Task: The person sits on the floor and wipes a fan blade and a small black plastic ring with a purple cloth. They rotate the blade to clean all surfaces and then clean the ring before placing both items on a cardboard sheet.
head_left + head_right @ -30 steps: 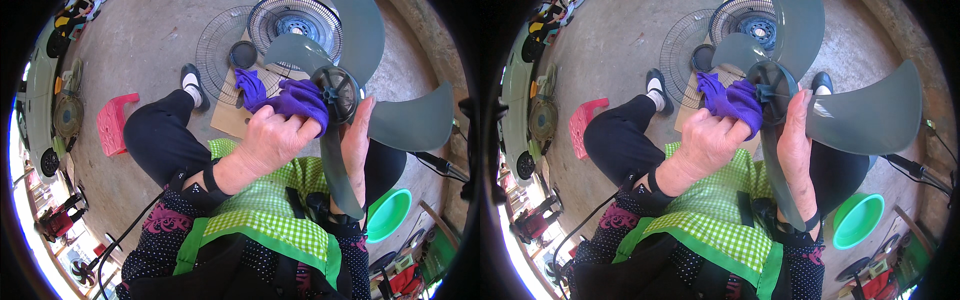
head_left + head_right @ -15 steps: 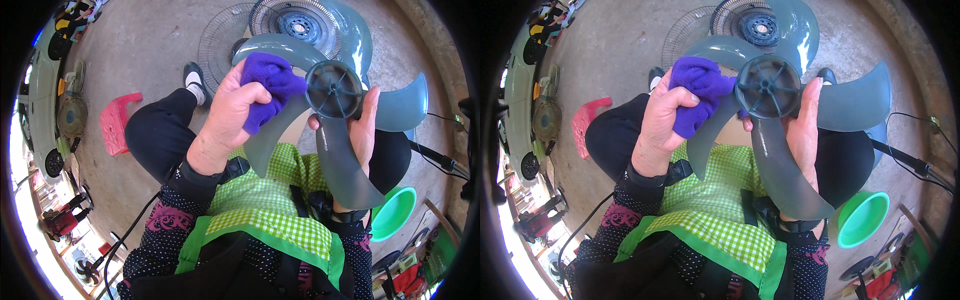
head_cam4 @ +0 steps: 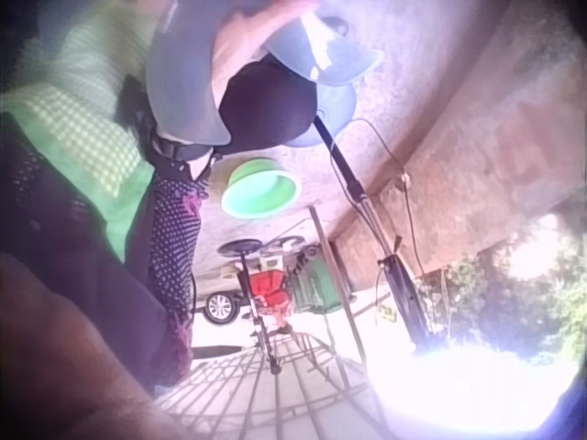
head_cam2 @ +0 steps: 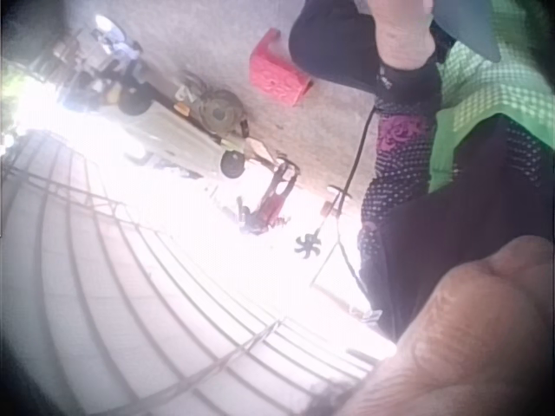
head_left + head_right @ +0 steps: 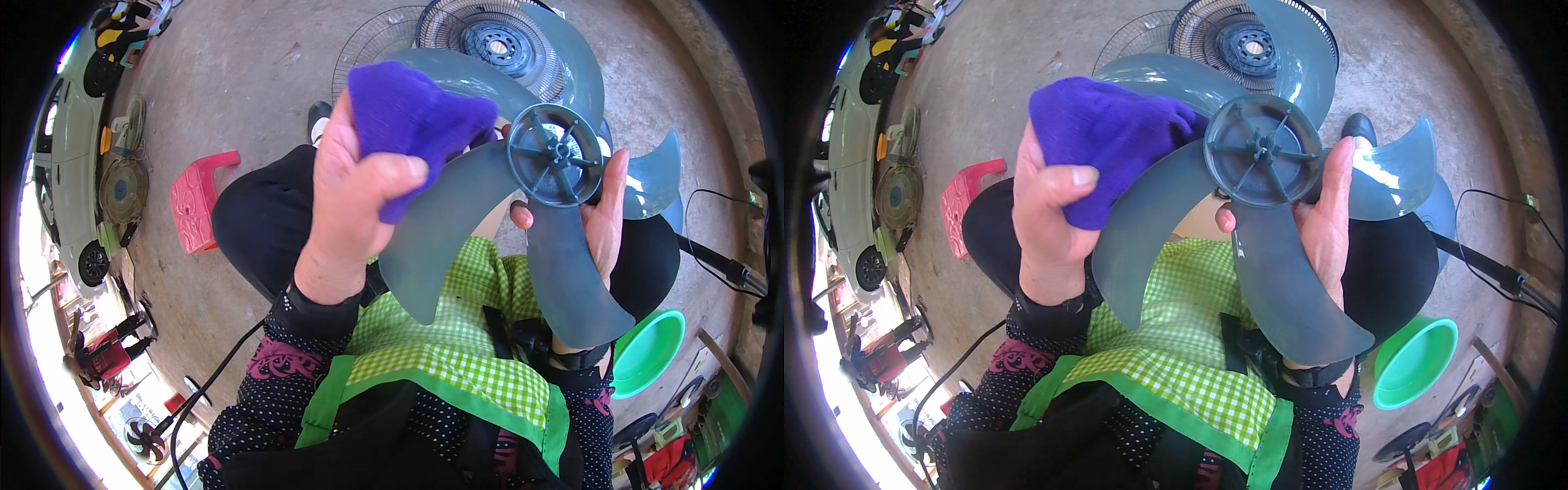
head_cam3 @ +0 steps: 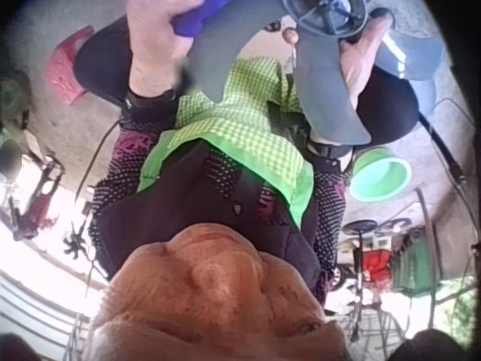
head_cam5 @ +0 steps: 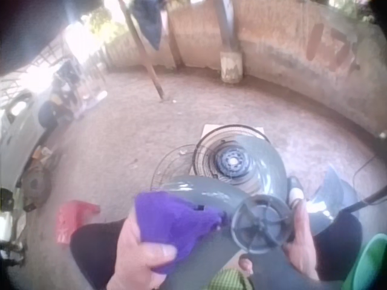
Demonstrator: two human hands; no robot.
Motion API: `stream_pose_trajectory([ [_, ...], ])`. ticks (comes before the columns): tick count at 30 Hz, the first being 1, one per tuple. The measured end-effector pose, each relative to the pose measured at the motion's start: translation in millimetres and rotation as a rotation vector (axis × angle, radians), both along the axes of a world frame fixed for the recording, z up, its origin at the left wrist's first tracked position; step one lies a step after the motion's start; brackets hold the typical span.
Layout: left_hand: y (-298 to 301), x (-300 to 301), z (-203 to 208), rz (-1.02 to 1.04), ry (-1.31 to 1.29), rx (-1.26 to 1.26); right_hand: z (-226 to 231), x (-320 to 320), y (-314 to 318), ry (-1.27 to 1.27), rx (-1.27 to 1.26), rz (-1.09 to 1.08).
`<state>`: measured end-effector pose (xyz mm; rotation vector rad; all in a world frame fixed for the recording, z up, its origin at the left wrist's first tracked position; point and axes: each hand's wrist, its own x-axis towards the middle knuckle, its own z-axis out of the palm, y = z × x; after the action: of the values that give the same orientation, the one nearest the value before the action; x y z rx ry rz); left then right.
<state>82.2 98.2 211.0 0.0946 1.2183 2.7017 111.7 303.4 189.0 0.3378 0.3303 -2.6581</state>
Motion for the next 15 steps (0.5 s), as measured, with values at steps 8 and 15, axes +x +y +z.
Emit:
stream_pose_trajectory([
  [8,26.4,12.8,-4.5,-0.147,0.813,-1.269,-9.9,2.9,-3.6,-0.030,0.189,-0.085],
  [15,-4.6,2.7,5.0,-0.243,0.467,-1.182,-7.7,7.8,-10.4,0.006,0.286,-0.005],
])
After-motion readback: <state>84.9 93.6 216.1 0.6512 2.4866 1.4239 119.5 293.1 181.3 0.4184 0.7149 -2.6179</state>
